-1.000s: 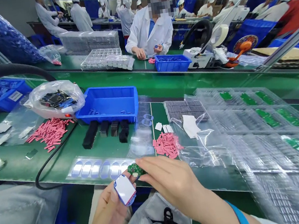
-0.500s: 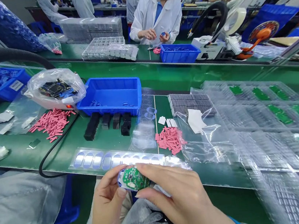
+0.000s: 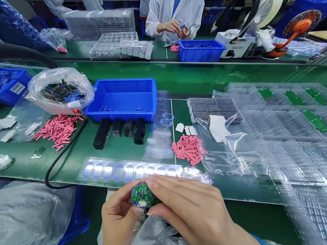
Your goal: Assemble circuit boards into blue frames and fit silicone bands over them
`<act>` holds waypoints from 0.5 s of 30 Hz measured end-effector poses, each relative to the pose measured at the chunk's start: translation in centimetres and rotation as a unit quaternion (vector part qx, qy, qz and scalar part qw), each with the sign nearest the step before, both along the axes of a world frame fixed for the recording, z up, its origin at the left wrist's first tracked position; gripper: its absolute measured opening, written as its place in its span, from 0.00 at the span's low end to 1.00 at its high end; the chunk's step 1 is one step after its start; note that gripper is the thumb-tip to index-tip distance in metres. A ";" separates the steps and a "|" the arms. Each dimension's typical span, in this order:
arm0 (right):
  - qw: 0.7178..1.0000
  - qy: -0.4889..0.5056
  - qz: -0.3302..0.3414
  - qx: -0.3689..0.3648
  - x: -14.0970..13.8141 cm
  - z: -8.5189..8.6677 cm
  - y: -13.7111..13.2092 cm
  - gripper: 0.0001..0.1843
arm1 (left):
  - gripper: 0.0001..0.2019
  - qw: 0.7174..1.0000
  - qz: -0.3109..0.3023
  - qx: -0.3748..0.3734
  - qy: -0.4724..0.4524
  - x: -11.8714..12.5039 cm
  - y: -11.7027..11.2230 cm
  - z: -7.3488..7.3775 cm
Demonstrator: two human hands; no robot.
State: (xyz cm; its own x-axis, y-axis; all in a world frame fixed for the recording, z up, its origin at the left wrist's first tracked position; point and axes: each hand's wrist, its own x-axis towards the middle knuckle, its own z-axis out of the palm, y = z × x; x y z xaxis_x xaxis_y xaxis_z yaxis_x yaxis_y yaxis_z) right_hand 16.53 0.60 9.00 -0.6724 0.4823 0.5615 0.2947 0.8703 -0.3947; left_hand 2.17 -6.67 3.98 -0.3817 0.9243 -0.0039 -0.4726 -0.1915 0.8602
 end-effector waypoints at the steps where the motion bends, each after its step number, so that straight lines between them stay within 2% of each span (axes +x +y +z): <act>1: 1.000 -0.003 0.003 0.001 0.0 0.0 0.0 0.12 | 0.15 1.000 0.003 -0.003 0.003 0.0 0.0 0.0; 6: 1.000 -0.010 -0.003 0.000 0.0 -0.2 0.0 0.13 | 0.15 1.000 0.001 -0.014 0.006 0.1 0.0 -0.2; 11: 1.000 0.001 -0.023 -0.014 0.2 -0.3 -0.1 0.17 | 0.14 1.000 0.002 -0.010 -0.007 0.1 0.0 -0.3; 15: 0.999 -0.027 -0.004 -0.032 0.4 -0.2 -0.2 0.20 | 0.15 1.000 0.011 -0.025 0.008 0.1 0.1 -0.2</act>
State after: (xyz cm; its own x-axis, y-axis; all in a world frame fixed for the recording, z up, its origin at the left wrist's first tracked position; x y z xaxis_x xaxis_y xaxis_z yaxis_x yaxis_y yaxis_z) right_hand 16.96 0.45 8.75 -0.6969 0.5210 0.4929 0.3230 0.8416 -0.4329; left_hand 2.25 -6.60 3.79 -0.4019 0.9146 -0.0442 -0.4551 -0.1576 0.8764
